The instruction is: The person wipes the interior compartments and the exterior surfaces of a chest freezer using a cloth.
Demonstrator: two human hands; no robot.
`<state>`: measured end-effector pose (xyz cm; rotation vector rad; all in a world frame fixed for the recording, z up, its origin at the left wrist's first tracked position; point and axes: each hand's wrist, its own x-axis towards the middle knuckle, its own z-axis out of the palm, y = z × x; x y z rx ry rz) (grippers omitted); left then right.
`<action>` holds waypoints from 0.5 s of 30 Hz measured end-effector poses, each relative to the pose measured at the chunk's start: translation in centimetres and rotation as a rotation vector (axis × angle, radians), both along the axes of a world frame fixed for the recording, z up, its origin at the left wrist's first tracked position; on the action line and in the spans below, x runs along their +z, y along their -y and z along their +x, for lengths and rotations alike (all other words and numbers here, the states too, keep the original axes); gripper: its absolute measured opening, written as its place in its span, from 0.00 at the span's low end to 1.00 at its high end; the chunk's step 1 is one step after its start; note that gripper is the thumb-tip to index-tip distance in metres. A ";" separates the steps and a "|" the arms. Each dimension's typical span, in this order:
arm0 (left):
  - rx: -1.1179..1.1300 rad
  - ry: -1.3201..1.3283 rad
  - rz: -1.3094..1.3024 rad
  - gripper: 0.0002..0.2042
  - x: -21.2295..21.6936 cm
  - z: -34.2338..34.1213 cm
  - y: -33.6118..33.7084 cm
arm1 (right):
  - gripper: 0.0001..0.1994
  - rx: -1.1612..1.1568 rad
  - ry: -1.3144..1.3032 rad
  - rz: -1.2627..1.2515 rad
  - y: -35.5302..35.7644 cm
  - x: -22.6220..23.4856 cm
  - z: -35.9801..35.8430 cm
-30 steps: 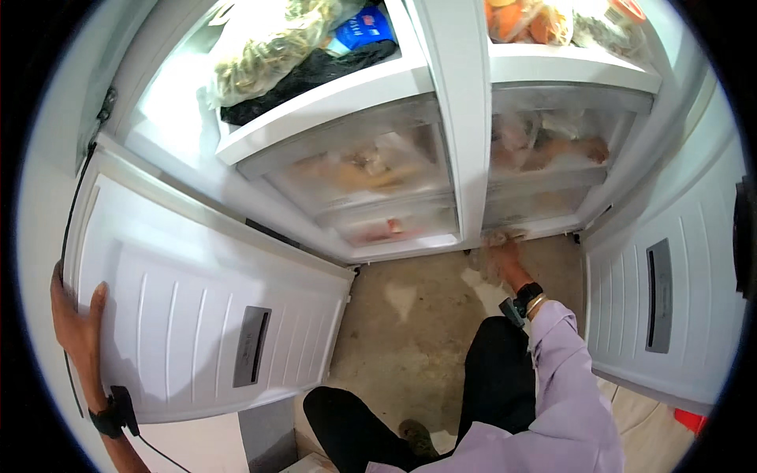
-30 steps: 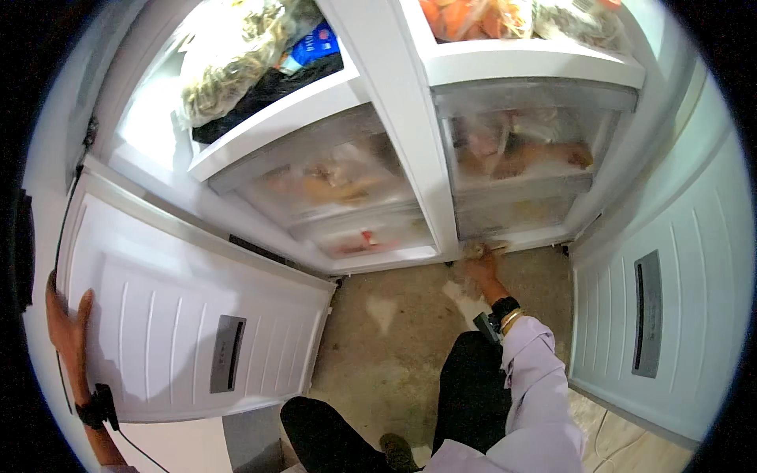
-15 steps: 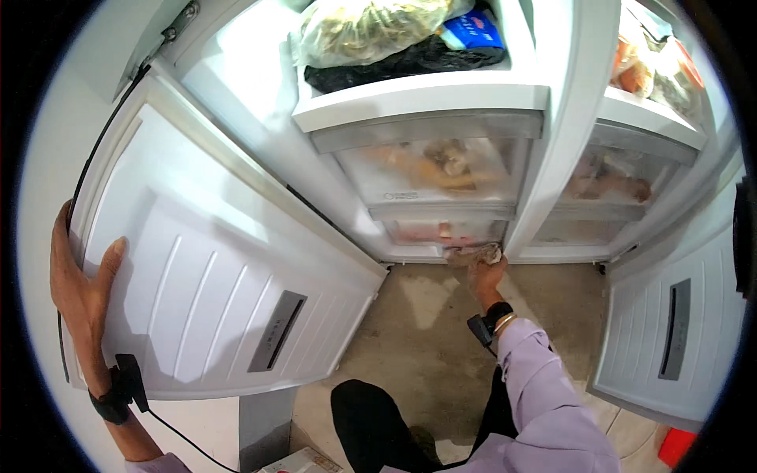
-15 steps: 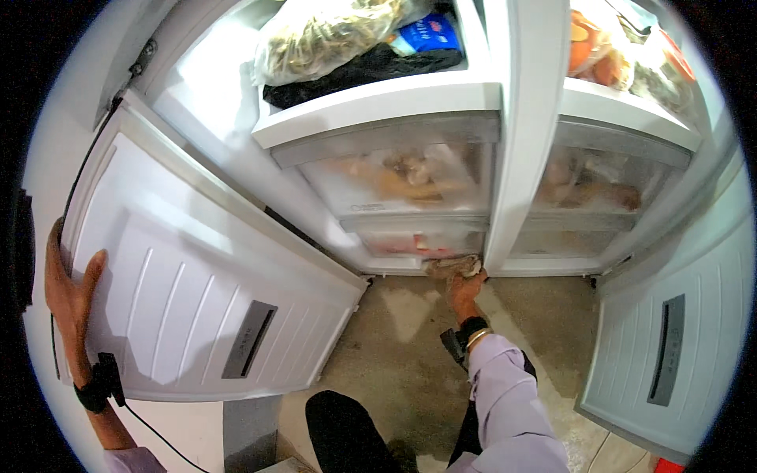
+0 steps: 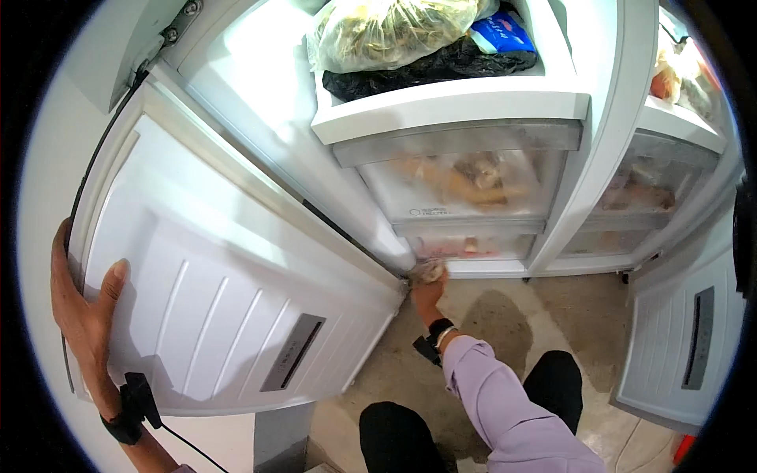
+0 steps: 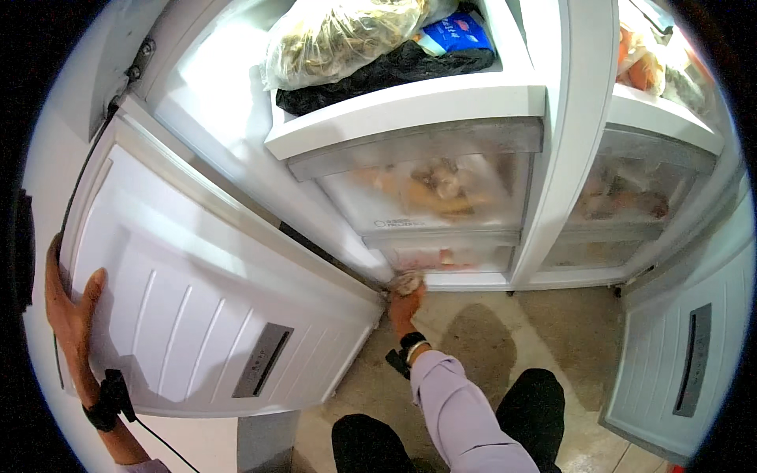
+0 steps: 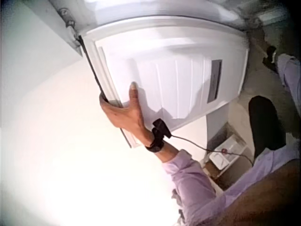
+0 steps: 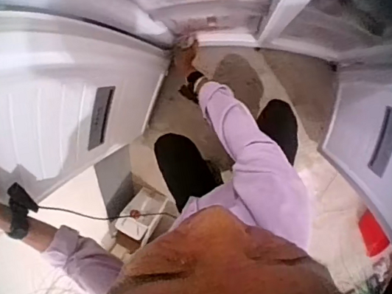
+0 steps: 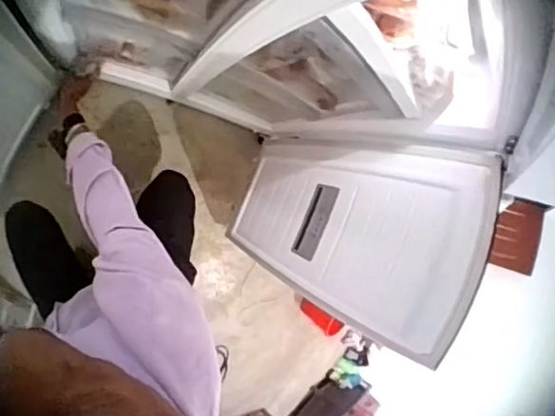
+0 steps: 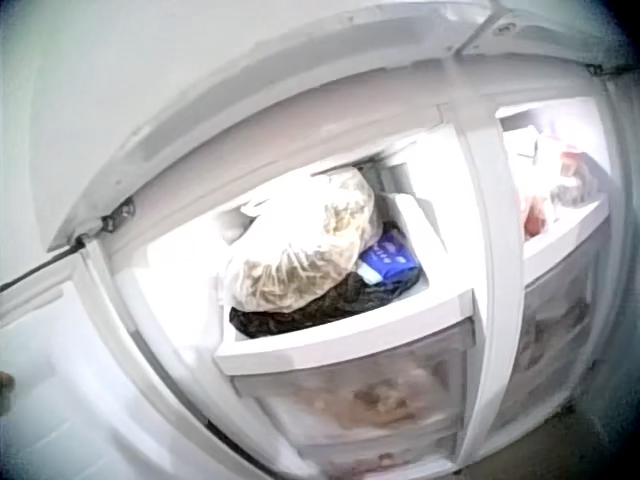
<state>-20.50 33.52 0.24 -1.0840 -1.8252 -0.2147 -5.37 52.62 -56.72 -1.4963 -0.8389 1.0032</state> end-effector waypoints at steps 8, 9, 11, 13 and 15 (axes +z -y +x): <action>0.004 0.099 0.003 0.46 0.3 2.2 -0.3 | 0.32 0.289 -0.360 -0.112 -0.5 -0.6 3.3; -0.020 0.053 -0.014 0.45 0.3 2.3 -0.6 | 0.31 0.283 -0.366 -0.117 -1.0 -1.0 5.5; 0.017 0.104 -0.006 0.44 0.4 2.8 -0.9 | 0.29 0.273 -0.308 -0.124 -2.1 -1.7 10.6; -0.037 0.131 -0.014 0.42 0.4 2.7 -1.2 | 0.27 0.281 -0.084 -0.136 -3.3 -2.0 15.6; -0.036 0.089 -0.032 0.40 1.3 3.4 -0.2 | 0.25 0.434 0.554 -0.156 -4.3 -0.8 19.1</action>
